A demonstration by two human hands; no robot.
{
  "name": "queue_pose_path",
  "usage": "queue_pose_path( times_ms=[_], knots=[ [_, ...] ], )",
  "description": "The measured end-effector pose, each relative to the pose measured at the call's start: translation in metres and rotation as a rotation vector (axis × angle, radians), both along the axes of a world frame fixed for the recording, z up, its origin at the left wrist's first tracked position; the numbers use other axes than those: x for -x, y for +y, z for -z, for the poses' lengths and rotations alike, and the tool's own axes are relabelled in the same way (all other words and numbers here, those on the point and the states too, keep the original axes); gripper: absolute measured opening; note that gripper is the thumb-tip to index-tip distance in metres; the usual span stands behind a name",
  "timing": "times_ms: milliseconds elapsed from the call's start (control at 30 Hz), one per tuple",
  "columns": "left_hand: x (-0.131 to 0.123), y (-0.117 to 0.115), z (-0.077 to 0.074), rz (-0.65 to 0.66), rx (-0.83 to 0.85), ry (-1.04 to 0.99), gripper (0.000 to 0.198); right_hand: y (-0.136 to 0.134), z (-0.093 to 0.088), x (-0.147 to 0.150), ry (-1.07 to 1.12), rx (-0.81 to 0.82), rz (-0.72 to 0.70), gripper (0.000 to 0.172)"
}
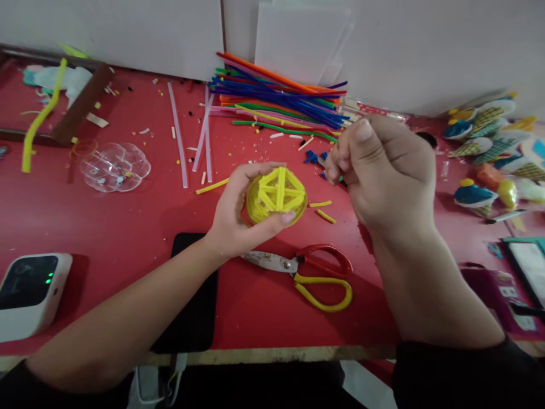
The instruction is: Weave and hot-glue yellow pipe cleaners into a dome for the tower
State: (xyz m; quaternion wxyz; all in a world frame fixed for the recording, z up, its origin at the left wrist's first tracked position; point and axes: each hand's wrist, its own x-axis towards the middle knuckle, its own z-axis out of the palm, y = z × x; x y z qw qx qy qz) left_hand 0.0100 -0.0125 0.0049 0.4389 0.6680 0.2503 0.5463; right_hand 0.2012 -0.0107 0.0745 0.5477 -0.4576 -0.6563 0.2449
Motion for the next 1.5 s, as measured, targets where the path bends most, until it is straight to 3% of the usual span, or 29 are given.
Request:
queue_pose_path(
  times_ms=[100,200,233,367,467,633,767,833,1000,1100,1267,1500],
  knots=[
    [0.002,0.000,-0.003,-0.018,-0.038,0.024,0.045,0.001,0.000,0.001,0.000,0.009,0.000,0.048],
    [0.004,0.002,-0.004,-0.047,-0.083,0.043,0.043,0.001,-0.004,0.001,-0.029,0.031,-0.110,0.019],
    [0.005,0.003,-0.003,-0.053,-0.094,0.045,0.042,0.002,-0.004,0.000,-0.030,0.061,-0.178,0.017],
    [0.006,0.005,0.003,-0.054,-0.031,0.071,0.042,0.002,0.006,-0.007,0.007,0.216,-0.379,0.038],
    [0.007,0.007,0.006,0.006,0.042,0.154,0.042,-0.005,0.025,-0.012,0.009,0.254,-0.427,0.052],
    [0.012,0.007,0.010,0.140,0.074,0.402,0.047,-0.025,0.055,-0.017,0.024,0.340,-0.311,0.065],
    [0.018,0.004,0.013,0.228,0.105,0.339,0.080,-0.035,0.061,-0.018,-0.017,0.279,-0.307,0.070],
    [0.020,0.003,0.011,0.220,0.090,0.270,0.083,-0.037,0.061,-0.018,-0.076,0.204,-0.268,0.064],
    [0.018,-0.001,-0.001,0.022,0.054,0.171,0.046,-0.038,0.064,-0.012,-0.130,0.041,-0.155,0.047],
    [0.015,-0.001,-0.006,0.036,0.150,0.150,0.020,-0.040,0.067,-0.008,-0.126,-0.017,-0.097,0.040],
    [0.011,0.002,-0.004,0.135,0.360,0.071,0.018,-0.041,0.070,-0.004,-0.140,-0.146,-0.053,0.031],
    [0.010,0.004,-0.002,0.180,0.437,0.042,0.015,-0.040,0.070,-0.005,-0.172,-0.224,-0.059,0.024]
  ],
)
